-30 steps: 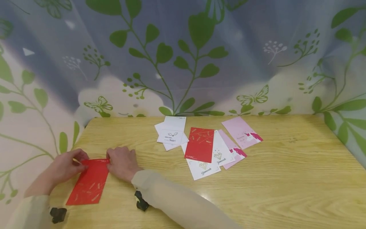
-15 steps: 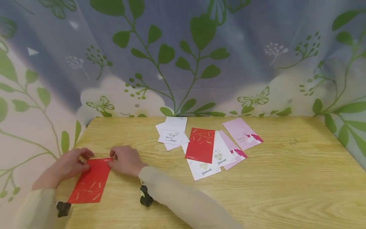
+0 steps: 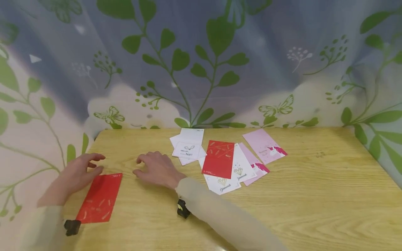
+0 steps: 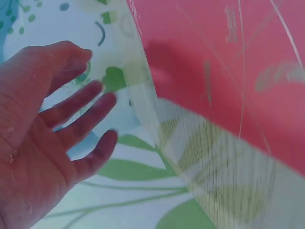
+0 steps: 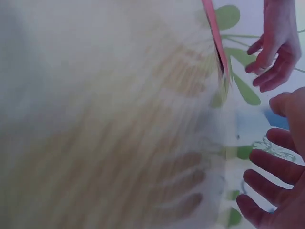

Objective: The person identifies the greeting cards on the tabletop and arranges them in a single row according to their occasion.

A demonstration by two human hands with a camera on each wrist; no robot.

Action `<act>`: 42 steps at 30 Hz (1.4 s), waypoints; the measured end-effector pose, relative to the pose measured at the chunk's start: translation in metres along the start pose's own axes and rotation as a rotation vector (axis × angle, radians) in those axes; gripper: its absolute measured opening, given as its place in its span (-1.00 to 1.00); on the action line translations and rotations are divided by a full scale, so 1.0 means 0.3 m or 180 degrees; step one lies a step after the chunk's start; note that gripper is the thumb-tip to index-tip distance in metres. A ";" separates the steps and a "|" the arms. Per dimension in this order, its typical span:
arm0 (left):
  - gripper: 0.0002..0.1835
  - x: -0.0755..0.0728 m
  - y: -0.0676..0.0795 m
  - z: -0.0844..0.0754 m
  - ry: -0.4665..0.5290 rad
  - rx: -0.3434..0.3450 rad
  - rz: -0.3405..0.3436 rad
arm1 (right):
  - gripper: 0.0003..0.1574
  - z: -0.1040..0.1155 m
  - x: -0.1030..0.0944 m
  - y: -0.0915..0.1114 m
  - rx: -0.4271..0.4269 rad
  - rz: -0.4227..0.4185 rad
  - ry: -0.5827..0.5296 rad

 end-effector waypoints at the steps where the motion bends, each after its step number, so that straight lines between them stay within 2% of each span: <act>1: -0.52 0.000 -0.001 -0.013 -0.0048 0.0046 -0.0095 | -0.48 -0.006 -0.008 0.009 0.0000 -0.0015 0.0139; 4: -0.40 0.001 -0.002 -0.056 -0.0302 0.0152 -0.0381 | -0.32 -0.026 -0.030 0.038 0.0048 0.0018 0.0529; 7: -0.28 0.010 -0.003 -0.100 -0.0537 0.0152 -0.0520 | -0.17 -0.054 -0.057 0.070 0.0152 0.0093 0.0774; 9: -0.22 0.021 0.001 -0.124 -0.0602 0.0096 -0.0496 | -0.11 -0.075 -0.073 0.093 0.0224 0.0139 0.0842; 12: -0.17 0.044 0.000 -0.156 -0.0604 0.0034 -0.0344 | -0.07 -0.107 -0.098 0.121 0.0322 0.0161 0.0904; 16: -0.15 0.066 -0.013 -0.215 -0.0529 0.0089 -0.0187 | -0.04 -0.151 -0.129 0.150 0.0446 0.0146 0.0975; 24: -0.16 0.100 -0.045 -0.346 -0.0483 0.0251 -0.0084 | -0.02 -0.242 -0.183 0.227 0.0651 0.0016 0.0836; 30: -0.19 0.131 -0.077 -0.412 -0.0490 0.0379 -0.0142 | 0.00 -0.334 -0.210 0.287 0.0833 -0.0053 0.0742; 35: -0.21 0.168 -0.110 -0.464 -0.0447 0.0504 -0.0170 | 0.00 -0.391 -0.242 0.326 0.0876 -0.0201 0.0635; 42: -0.24 0.199 -0.154 -0.569 -0.0340 0.0821 -0.0263 | -0.02 -0.461 -0.296 0.376 0.1064 -0.0319 0.0553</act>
Point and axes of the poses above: each hand's wrist, its own y-axis away from the middle knuckle, its own x-axis out of the palm, z = x × y, the point moved 5 cm from there along -y, towards the middle knuckle, and after that the axes turned 1 degree about z, right-handed, at the moved point
